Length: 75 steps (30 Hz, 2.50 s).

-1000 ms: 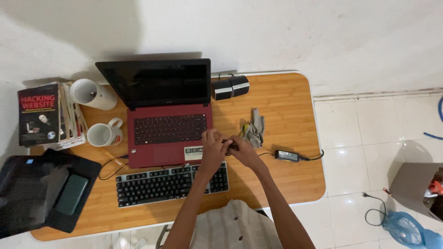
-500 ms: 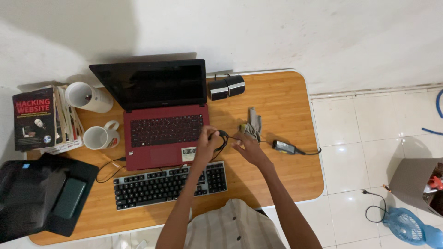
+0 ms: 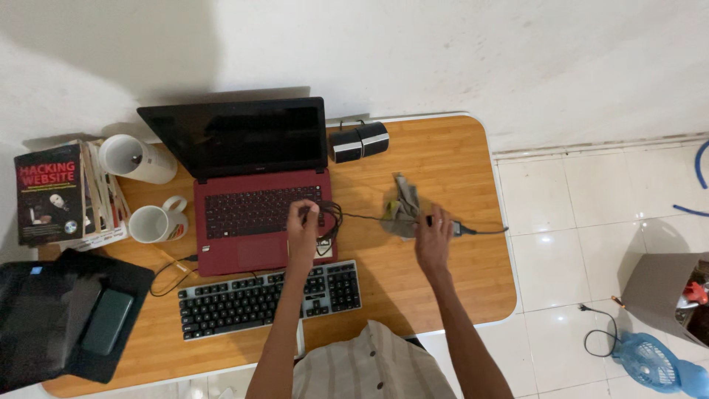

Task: The person cleans a wooden desk using a cloth. They wipe the surface around a laptop, keyboard, and tablet, moving items aside as needed. They also wipe the tablet and laptop surfaces and organize cables.

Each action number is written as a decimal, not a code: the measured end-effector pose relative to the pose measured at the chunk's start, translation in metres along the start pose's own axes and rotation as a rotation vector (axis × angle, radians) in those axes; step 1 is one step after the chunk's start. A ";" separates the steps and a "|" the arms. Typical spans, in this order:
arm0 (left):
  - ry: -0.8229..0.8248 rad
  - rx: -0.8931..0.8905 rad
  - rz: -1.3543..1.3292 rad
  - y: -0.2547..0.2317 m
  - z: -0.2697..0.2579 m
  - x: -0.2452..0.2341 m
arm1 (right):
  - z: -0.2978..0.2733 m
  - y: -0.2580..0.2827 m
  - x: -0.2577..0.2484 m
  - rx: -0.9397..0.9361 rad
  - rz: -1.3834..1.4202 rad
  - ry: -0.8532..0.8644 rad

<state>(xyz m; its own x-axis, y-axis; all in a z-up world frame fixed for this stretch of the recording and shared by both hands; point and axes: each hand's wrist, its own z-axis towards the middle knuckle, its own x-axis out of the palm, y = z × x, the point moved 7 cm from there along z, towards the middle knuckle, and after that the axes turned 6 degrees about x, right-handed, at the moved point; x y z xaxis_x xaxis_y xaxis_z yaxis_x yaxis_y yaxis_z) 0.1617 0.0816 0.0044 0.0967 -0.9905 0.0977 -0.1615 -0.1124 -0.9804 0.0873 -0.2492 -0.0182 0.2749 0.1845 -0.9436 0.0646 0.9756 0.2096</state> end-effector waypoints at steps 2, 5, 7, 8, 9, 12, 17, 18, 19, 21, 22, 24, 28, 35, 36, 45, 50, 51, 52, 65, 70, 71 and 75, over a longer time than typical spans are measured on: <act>-0.049 0.261 0.038 -0.015 0.005 -0.014 | 0.002 -0.001 -0.006 0.036 -0.066 0.065; -0.159 0.177 -0.021 -0.006 0.009 -0.026 | 0.004 0.008 -0.005 -0.005 0.060 0.245; -0.248 0.063 -0.087 0.002 0.009 -0.032 | 0.002 0.020 -0.006 -0.048 0.082 0.274; -0.296 0.061 -0.117 0.002 0.009 -0.035 | 0.001 0.027 -0.006 -0.071 0.094 0.289; -0.348 0.059 -0.148 0.001 0.009 -0.036 | 0.001 0.033 -0.004 -0.083 0.089 0.338; -0.402 0.069 -0.219 -0.006 0.007 -0.032 | 0.005 0.051 -0.006 -0.110 0.112 0.475; -0.447 0.133 -0.224 -0.031 -0.005 -0.021 | 0.009 0.116 -0.032 -0.259 0.317 0.432; -0.459 0.151 -0.211 -0.038 -0.009 -0.019 | 0.011 0.126 -0.029 -0.220 0.319 0.505; -0.467 0.171 -0.248 -0.043 -0.012 -0.019 | 0.009 0.135 -0.026 -0.182 0.320 0.578; -0.482 0.208 -0.324 -0.051 -0.019 -0.019 | 0.009 0.152 -0.022 -0.156 0.329 0.643; -0.477 0.228 -0.337 -0.054 -0.022 -0.021 | 0.009 0.160 -0.021 -0.168 0.337 0.634; -0.462 0.275 -0.368 -0.060 -0.025 -0.021 | 0.010 0.165 -0.012 -0.139 0.295 0.657; -0.514 0.167 -0.403 -0.048 -0.028 -0.028 | 0.003 0.147 0.018 0.088 0.237 0.742; -0.442 -0.046 -0.578 -0.032 -0.020 -0.046 | 0.013 0.101 0.025 0.301 0.155 0.538; -0.386 -0.068 -0.656 -0.033 -0.020 -0.042 | 0.012 0.105 0.024 0.291 0.152 0.548; -0.311 0.154 -0.421 -0.078 -0.014 -0.022 | -0.003 0.163 0.028 0.180 0.206 0.770; -0.258 0.188 0.065 -0.087 -0.011 -0.021 | -0.003 0.173 0.017 0.125 0.206 0.795; -0.219 0.147 0.219 -0.082 -0.012 -0.020 | -0.001 0.175 0.012 0.103 0.210 0.790; -0.173 0.204 0.284 -0.082 -0.014 -0.017 | 0.003 0.176 0.007 0.081 0.213 0.784; 0.026 -0.085 0.097 -0.003 -0.010 -0.027 | 0.042 0.158 -0.033 0.065 0.451 0.513; 0.146 -0.188 0.051 -0.011 -0.015 -0.011 | 0.043 0.144 -0.019 0.183 0.427 0.674; 0.171 -0.201 0.046 -0.015 -0.017 -0.004 | 0.039 0.146 -0.013 0.182 0.462 0.779; 0.393 -0.325 0.154 -0.022 -0.025 0.021 | 0.042 0.165 -0.024 -0.142 0.392 0.678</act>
<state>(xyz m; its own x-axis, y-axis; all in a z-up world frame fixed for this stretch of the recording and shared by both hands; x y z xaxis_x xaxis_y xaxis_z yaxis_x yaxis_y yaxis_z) 0.1425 0.0612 0.0325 -0.3174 -0.9454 0.0746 -0.4471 0.0798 -0.8909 0.1316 -0.0973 0.0496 -0.3948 0.5052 -0.7674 -0.0512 0.8219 0.5673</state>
